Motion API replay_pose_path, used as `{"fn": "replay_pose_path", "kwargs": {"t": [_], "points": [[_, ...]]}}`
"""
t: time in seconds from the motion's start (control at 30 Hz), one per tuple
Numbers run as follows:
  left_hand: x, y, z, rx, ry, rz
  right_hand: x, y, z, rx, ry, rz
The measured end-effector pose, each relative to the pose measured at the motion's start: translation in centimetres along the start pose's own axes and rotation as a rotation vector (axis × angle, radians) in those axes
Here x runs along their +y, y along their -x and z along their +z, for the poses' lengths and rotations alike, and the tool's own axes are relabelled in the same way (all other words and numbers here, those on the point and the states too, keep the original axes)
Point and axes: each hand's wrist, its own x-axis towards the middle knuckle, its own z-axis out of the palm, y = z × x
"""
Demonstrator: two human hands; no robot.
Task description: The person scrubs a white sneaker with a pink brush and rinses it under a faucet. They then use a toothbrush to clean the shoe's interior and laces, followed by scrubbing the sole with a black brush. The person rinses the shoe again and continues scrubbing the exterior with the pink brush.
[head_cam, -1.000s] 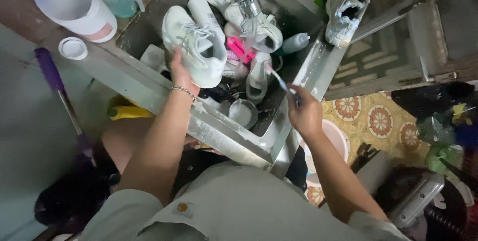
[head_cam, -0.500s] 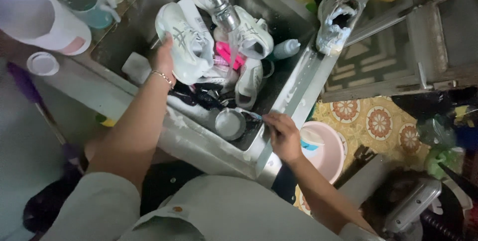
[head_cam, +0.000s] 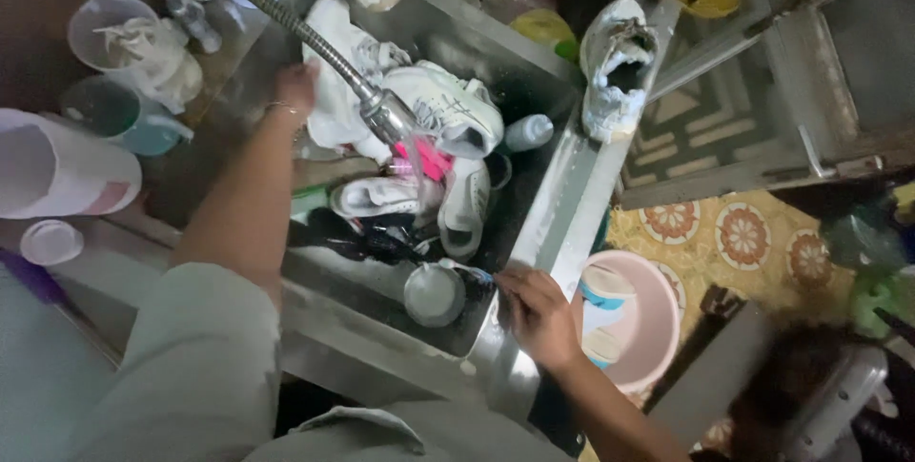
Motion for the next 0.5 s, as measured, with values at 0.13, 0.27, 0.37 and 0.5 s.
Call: {"fn": "replay_pose_path", "kwargs": {"t": [0.13,0.27,0.37,0.5], "points": [[9.8,11.2,-6.9,0.305,-0.139,-0.021,1.2,0.9,0.2,-0.049,-0.043,-0.031],[10.7,9.0,-8.7,0.564,-0.456,0.352,1.1,0.6,0.2,-0.035,0.065,-0.006],[13.3,7.6,-11.4,0.513,-0.91,0.353,1.1,1.0,0.1,-0.046,0.074,0.013],[12.1,5.2,-14.4,0.409,0.016,0.159,0.7,0.4,0.0,-0.032,0.017,-0.015]]}}
